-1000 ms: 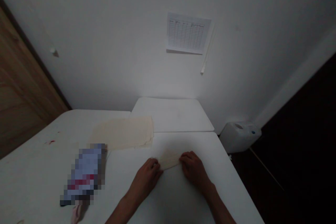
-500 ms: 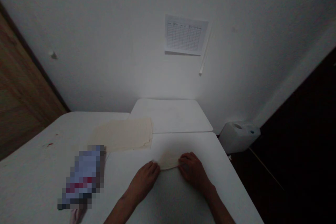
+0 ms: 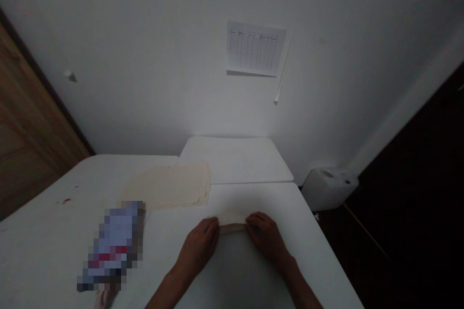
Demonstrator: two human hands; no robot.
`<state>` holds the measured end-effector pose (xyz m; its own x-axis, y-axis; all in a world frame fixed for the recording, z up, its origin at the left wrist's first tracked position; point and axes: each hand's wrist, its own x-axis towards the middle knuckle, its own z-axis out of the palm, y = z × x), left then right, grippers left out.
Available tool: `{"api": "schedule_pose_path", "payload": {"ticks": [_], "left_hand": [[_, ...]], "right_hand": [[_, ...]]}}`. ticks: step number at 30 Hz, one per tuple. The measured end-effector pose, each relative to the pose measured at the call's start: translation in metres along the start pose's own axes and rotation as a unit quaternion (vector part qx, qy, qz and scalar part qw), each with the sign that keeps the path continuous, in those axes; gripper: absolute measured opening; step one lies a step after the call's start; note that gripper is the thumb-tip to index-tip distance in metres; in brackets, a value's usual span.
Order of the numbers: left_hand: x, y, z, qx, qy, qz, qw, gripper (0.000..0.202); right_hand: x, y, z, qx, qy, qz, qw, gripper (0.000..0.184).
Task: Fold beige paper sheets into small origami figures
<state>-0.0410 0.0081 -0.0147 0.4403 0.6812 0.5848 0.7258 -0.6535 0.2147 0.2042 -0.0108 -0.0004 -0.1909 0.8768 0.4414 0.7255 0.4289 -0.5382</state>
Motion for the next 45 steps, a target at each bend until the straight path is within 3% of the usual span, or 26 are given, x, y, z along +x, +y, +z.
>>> {"api": "schedule_pose_path", "payload": {"ticks": [3,5,9,13,16,24,29,33,39,45], "left_hand": [[0.006,0.003,-0.001,-0.084,0.042,-0.047,0.994,0.021],[0.011,0.005,-0.002,-0.136,0.06,-0.112,0.983,0.022],[0.026,0.014,-0.002,-0.239,0.079,-0.264,0.931,0.03],[0.04,0.02,0.002,-0.344,0.079,-0.326,0.877,0.041],[0.044,0.02,0.01,-0.368,0.058,-0.328,0.868,0.04],[0.045,0.011,0.021,-0.246,0.034,-0.22,0.943,0.03],[0.055,0.007,0.016,-0.205,0.025,-0.155,0.966,0.028],[0.06,0.007,0.014,-0.201,0.005,-0.152,0.968,0.028],[0.05,0.014,0.018,-0.258,-0.039,-0.171,0.95,0.041],[0.042,0.01,0.026,-0.277,-0.014,-0.191,0.942,0.038]], "right_hand": [[0.0,0.002,0.002,0.027,0.022,0.014,0.999,0.016],[0.0,0.005,0.004,0.035,0.036,0.025,0.998,0.017],[0.0,0.007,0.011,0.06,0.063,0.065,0.994,0.018],[0.0,-0.002,0.017,0.11,0.087,0.109,0.984,0.02],[0.001,-0.011,0.018,0.133,0.072,0.124,0.981,0.023],[0.012,-0.03,0.017,0.131,0.023,0.15,0.98,0.035],[0.024,-0.034,0.016,0.105,0.007,0.15,0.983,0.037],[0.032,-0.033,0.015,0.102,0.02,0.148,0.983,0.026],[0.034,-0.031,0.023,0.143,0.065,0.177,0.972,0.028],[0.029,-0.021,0.027,0.142,0.066,0.168,0.973,0.025]]}}
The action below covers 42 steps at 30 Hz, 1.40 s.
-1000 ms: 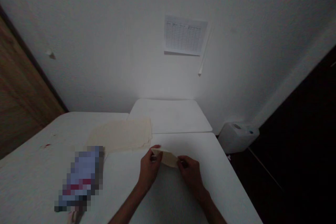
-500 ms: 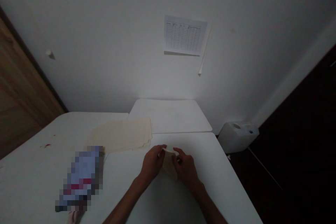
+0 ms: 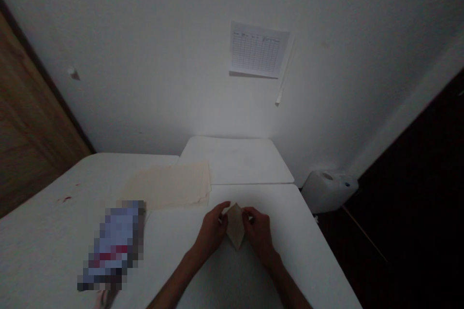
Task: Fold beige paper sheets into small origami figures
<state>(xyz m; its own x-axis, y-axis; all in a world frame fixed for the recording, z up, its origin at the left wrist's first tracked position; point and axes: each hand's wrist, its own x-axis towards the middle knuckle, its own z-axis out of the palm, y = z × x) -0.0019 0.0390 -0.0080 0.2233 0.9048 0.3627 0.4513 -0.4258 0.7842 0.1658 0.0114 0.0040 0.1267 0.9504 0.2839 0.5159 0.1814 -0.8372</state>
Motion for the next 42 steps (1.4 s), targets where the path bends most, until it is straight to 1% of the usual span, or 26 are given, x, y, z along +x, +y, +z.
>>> {"api": "schedule_pose_path", "payload": {"ticks": [5,9,11,15,20,23,28,32,36,42], "left_hand": [[-0.003,-0.009,0.001,-0.003,-0.002,0.025,1.0,0.04],[-0.003,-0.014,0.002,-0.01,0.0,0.043,0.999,0.039],[-0.002,-0.013,0.001,-0.016,0.002,0.044,0.999,0.036],[0.0,-0.003,-0.001,-0.026,-0.014,0.035,0.999,0.031],[-0.001,0.014,0.002,-0.023,-0.032,0.066,0.997,0.03],[-0.002,0.02,0.004,-0.013,-0.036,0.075,0.996,0.03],[-0.004,0.022,0.004,-0.001,-0.032,0.092,0.995,0.027],[-0.004,0.021,0.004,0.005,-0.028,0.095,0.995,0.026],[-0.005,0.021,0.003,0.012,-0.021,0.093,0.995,0.026],[-0.004,0.022,0.002,-0.006,-0.023,0.099,0.995,0.028]], "right_hand": [[-0.001,0.009,-0.006,-0.039,0.012,-0.015,0.999,0.024],[-0.001,0.012,-0.01,-0.036,-0.004,-0.052,0.998,0.025],[0.0,0.012,-0.012,-0.045,-0.009,-0.057,0.997,0.023],[0.0,0.004,-0.011,-0.071,0.002,-0.026,0.997,0.025],[0.003,-0.009,-0.003,-0.069,0.015,0.036,0.997,0.03],[0.006,-0.012,0.002,-0.092,0.019,0.039,0.995,0.03],[0.008,-0.011,0.005,-0.142,0.025,0.037,0.989,0.022],[0.01,-0.012,0.006,-0.139,0.018,0.043,0.989,0.019],[0.012,-0.013,0.006,-0.14,0.019,0.049,0.989,0.02],[0.011,-0.012,0.007,-0.174,0.032,0.044,0.983,0.021]]}}
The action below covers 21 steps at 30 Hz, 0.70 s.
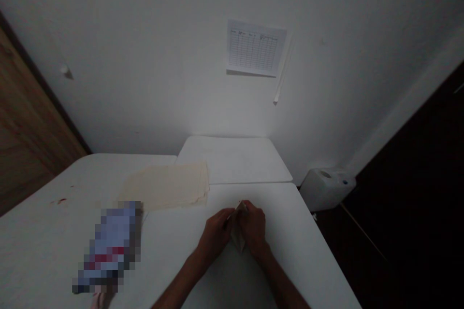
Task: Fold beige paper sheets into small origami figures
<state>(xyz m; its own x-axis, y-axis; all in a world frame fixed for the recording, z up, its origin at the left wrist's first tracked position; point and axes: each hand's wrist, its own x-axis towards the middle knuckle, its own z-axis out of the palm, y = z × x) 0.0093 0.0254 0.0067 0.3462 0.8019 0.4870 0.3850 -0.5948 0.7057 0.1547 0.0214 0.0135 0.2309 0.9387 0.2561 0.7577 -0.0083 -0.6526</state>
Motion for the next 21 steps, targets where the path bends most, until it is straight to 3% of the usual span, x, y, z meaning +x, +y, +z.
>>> {"api": "schedule_pose_path", "payload": {"ticks": [7,17,21], "left_hand": [[-0.0006,-0.0018,-0.0005,0.015,0.011,-0.007,1.0,0.028],[-0.0015,-0.0038,0.0011,-0.004,0.003,-0.011,1.0,0.028],[-0.0019,-0.0066,0.0009,-0.004,0.012,-0.014,1.0,0.027]], "right_hand": [[-0.0014,0.0003,-0.0021,0.053,0.002,0.007,0.999,0.017],[-0.0003,0.0001,0.0022,-0.008,0.013,0.014,1.0,0.023],[0.0002,0.0028,0.0049,0.026,0.015,0.022,0.999,0.023]]}}
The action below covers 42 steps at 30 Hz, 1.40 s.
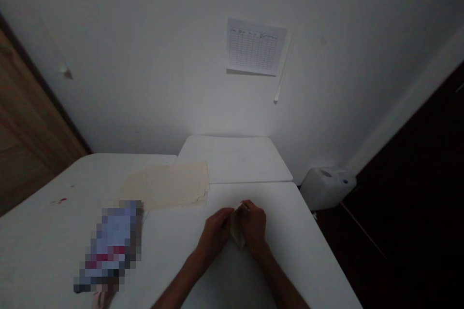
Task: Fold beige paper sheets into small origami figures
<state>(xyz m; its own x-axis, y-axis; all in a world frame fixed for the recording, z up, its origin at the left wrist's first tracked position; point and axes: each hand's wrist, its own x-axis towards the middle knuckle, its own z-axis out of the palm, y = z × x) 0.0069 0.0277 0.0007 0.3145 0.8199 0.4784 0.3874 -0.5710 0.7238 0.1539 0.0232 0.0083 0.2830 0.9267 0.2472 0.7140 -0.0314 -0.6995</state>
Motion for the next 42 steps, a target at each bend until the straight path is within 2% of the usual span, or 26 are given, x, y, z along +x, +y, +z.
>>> {"api": "schedule_pose_path", "payload": {"ticks": [3,6,8,12,15,18,24,32,34,38,42], "left_hand": [[0.0,-0.003,-0.002,0.012,0.007,0.002,1.0,0.028],[0.0,-0.008,-0.004,0.023,0.014,0.003,1.0,0.028],[0.0,-0.012,-0.006,0.034,0.023,0.001,0.999,0.026],[0.0,-0.018,-0.009,0.049,0.036,0.003,0.998,0.026],[-0.002,-0.023,-0.011,0.05,0.025,0.008,0.998,0.029],[-0.005,-0.029,-0.014,0.047,-0.006,0.017,0.999,0.034],[-0.01,-0.033,-0.028,0.033,-0.07,0.073,0.994,0.035],[-0.017,-0.037,-0.029,0.102,-0.095,0.114,0.984,0.035],[-0.019,-0.039,-0.027,0.124,-0.097,0.12,0.98,0.034],[-0.021,-0.039,-0.026,0.15,-0.114,0.135,0.973,0.039],[-0.02,-0.034,-0.028,0.163,-0.133,0.132,0.969,0.043]], "right_hand": [[0.001,0.002,0.0,0.049,-0.005,-0.004,0.999,0.025],[0.001,0.006,-0.002,0.103,-0.037,-0.03,0.994,0.027],[0.0,0.009,-0.007,0.115,-0.05,-0.078,0.989,0.03],[-0.001,0.019,-0.02,0.086,-0.077,-0.227,0.967,0.033],[-0.002,0.029,-0.027,0.073,-0.109,-0.27,0.954,0.041],[-0.003,0.038,-0.029,0.066,-0.128,-0.281,0.949,0.047],[-0.007,0.046,-0.031,0.053,-0.145,-0.289,0.945,0.045],[-0.011,0.049,-0.038,0.058,-0.167,-0.304,0.936,0.046],[-0.011,0.047,-0.039,0.067,-0.163,-0.298,0.938,0.041],[-0.006,0.04,-0.034,0.07,-0.122,-0.266,0.954,0.019],[0.001,0.03,-0.028,0.037,-0.123,-0.288,0.949,0.017]]}}
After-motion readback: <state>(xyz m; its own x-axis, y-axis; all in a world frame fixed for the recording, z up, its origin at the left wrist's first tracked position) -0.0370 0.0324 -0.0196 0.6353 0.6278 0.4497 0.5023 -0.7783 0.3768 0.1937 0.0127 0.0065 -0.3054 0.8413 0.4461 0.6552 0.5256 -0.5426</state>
